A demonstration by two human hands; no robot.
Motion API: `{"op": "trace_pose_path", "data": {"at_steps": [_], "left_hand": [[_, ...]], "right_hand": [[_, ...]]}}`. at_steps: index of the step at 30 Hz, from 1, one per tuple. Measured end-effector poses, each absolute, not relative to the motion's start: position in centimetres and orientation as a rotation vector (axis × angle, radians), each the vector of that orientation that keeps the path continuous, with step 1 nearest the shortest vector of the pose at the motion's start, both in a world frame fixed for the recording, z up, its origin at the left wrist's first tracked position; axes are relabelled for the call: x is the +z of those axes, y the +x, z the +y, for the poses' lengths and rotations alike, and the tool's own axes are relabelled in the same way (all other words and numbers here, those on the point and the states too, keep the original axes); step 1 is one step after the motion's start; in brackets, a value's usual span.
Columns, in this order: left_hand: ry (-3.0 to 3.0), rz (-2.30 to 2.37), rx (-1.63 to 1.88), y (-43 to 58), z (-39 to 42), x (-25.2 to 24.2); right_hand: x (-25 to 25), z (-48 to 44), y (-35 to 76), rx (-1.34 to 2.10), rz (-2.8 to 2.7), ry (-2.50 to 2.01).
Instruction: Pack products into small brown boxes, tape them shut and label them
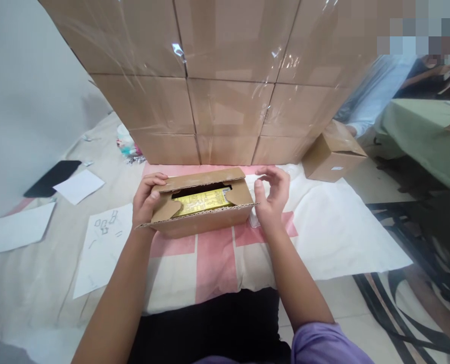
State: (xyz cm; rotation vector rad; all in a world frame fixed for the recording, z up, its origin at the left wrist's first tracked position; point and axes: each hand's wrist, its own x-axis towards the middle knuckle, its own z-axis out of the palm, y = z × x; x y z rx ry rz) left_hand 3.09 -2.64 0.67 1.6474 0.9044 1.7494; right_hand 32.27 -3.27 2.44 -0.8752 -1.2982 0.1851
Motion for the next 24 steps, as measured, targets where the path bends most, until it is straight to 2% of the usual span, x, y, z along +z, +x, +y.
{"op": "trace_pose_path", "data": {"at_steps": [5,16,24], "left_hand": [[1.574,1.017,1.723,3.2,-3.1,1.1],[1.31,0.892,1.644,4.0,-3.3,0.9],[1.61,0.948,1.398,2.3,-2.8,0.7]], "right_hand": [[1.9,-3.6,30.9,0.587,-1.406,-0.799],[1.9,-3.9,30.6,0.63,-1.483,-0.882],[2.4,-3.3,31.5,0.781,-1.513,-0.89]]}}
